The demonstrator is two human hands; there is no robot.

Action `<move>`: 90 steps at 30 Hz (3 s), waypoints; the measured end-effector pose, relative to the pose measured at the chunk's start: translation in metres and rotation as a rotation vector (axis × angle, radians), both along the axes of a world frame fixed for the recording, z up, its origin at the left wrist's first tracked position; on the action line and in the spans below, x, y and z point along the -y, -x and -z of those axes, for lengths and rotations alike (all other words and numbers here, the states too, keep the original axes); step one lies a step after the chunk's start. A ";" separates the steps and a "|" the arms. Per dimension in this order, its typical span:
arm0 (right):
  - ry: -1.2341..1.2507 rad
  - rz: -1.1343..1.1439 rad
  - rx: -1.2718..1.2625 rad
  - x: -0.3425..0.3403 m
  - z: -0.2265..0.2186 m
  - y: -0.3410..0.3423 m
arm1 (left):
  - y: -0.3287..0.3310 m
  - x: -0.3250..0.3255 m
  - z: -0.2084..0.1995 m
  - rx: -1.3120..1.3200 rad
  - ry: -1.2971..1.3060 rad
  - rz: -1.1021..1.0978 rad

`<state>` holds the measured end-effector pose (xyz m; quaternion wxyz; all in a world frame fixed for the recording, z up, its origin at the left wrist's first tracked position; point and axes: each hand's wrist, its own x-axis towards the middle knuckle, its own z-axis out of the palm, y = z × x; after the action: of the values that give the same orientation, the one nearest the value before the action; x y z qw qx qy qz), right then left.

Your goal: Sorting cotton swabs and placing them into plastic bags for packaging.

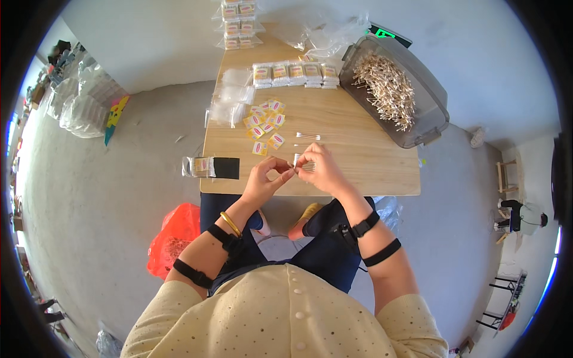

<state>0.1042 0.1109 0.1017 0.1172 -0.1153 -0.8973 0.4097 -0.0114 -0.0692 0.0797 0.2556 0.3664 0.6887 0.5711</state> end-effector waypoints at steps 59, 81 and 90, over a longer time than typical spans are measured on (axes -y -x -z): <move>-0.156 0.463 0.038 0.043 0.076 -0.088 | -0.007 0.106 -0.005 -0.305 0.399 0.181; -0.477 0.221 0.042 0.029 0.080 -0.038 | 0.016 -0.018 0.088 -0.829 0.301 -0.148; -0.460 0.231 0.031 0.017 0.085 -0.030 | 0.016 -0.021 0.088 -0.819 0.334 -0.148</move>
<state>0.1340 0.0936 0.0170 0.1727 -0.1936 -0.9494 0.1768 -0.0269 -0.0486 -0.0082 -0.0238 0.4658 0.8402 0.2765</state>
